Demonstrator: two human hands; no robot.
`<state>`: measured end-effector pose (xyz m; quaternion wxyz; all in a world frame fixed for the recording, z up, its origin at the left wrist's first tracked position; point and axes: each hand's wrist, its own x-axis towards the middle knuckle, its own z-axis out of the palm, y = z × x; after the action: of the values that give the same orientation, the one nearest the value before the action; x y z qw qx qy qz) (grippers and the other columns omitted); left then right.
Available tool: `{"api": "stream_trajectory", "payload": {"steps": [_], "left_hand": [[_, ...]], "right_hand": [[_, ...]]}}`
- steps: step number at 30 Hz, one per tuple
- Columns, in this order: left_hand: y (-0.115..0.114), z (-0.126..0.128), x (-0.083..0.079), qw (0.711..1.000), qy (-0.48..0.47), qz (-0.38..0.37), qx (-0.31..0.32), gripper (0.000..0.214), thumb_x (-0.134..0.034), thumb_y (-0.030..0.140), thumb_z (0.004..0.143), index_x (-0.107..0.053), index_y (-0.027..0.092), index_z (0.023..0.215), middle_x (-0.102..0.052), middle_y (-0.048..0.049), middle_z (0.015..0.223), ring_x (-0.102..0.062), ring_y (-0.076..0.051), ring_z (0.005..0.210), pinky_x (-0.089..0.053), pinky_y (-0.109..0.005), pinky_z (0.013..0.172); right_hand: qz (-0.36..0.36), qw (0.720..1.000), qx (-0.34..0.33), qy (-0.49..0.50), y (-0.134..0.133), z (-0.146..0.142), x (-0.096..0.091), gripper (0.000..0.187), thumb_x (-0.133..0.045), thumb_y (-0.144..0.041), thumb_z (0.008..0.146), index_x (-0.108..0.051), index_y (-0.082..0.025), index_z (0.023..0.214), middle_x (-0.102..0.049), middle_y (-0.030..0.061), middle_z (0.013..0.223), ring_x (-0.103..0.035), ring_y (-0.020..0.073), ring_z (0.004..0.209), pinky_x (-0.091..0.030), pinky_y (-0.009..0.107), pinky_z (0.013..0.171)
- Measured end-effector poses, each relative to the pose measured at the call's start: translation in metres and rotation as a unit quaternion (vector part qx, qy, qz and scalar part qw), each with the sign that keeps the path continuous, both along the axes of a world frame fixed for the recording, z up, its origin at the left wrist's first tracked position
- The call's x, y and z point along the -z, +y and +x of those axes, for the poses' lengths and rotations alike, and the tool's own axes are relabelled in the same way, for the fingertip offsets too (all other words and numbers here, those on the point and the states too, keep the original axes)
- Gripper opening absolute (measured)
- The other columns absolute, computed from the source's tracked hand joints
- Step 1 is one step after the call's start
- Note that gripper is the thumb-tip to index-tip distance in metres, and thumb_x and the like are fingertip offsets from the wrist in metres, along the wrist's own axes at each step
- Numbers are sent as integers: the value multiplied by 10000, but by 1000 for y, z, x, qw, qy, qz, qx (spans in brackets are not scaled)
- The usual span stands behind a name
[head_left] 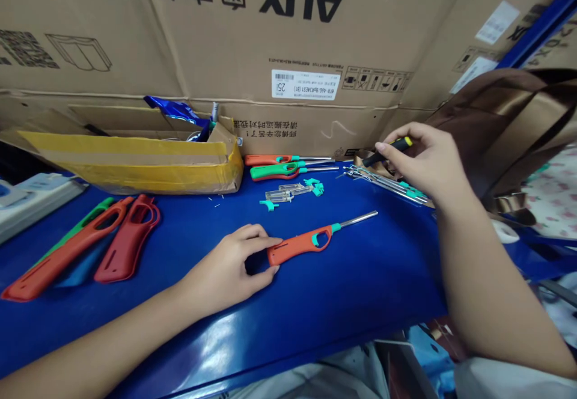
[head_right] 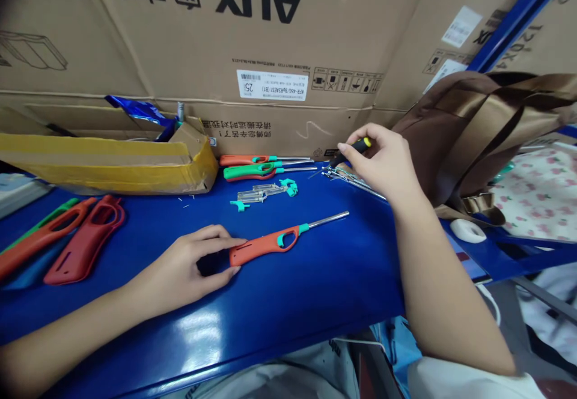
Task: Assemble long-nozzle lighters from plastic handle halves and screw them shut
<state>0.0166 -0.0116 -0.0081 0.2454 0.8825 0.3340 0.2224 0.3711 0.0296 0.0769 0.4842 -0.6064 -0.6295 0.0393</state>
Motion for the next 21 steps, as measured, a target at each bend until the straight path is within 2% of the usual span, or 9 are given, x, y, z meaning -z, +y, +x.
{"api": "stream_trajectory", "payload": {"steps": [2, 4, 7, 9, 14, 17, 21], "left_hand": [[1, 0, 0, 1000, 1, 2, -2, 358, -652, 266, 885, -730, 193, 1227, -685, -61, 1012, -686, -204, 914, -579, -350, 854], [2, 0, 0, 1000, -1, 6, -2, 356, -646, 265, 885, -729, 201, 1225, -686, -55, 1015, -691, -196, 907, -583, -331, 843], [3, 0, 0, 1000, -3, 15, 1, 351, -640, 272, 888, -730, 212, 1221, -688, -48, 1006, -693, -187, 895, -585, -313, 830], [3, 0, -1, 1000, 3, 19, 1, 348, -637, 280, 891, -731, 217, 1220, -688, -45, 998, -690, -184, 889, -586, -311, 830], [2, 0, 0, 1000, 4, 11, -9, 349, -629, 296, 899, -729, 228, 1227, -680, -42, 1021, -685, -166, 868, -584, -270, 775], [2, -2, 1, 1000, 9, 10, -9, 360, -622, 292, 903, -720, 234, 1244, -676, -44, 1040, -685, -161, 855, -583, -253, 726], [3, -3, -2, 999, 29, 38, -2, 354, -636, 296, 901, -712, 226, 1239, -682, -56, 1099, -689, -192, 968, -587, -307, 884]], "right_hand": [[-63, 997, 34, 29, 8, 17, 7, 248, -779, -406, 806, -649, -197, 833, -569, -28, 495, -558, 160, 404, -435, 275, 408], [-141, 988, 53, 19, 11, 30, 13, 243, -774, -393, 807, -642, -193, 846, -606, -10, 512, -614, 177, 444, -485, 283, 444], [-295, 955, 22, -30, 10, 43, 17, 242, -720, -410, 860, -600, -200, 874, -687, 35, 660, -698, 192, 585, -570, 304, 537], [-365, 929, -1, -69, 9, 51, 19, 243, -709, -412, 867, -597, -198, 886, -711, 54, 751, -711, 192, 641, -583, 309, 573], [-437, 878, 19, -194, 11, 60, 22, 234, -817, -315, 718, -673, -194, 858, -694, 31, 735, -651, 199, 647, -468, 289, 567], [-467, 848, 33, -247, 15, 61, 26, 207, -806, -297, 709, -685, -196, 842, -701, 34, 742, -645, 213, 687, -432, 291, 586], [-477, 831, 43, -283, 18, 61, 30, 197, -772, -309, 749, -691, -192, 884, -730, 58, 825, -665, 230, 738, -441, 301, 603]]}}
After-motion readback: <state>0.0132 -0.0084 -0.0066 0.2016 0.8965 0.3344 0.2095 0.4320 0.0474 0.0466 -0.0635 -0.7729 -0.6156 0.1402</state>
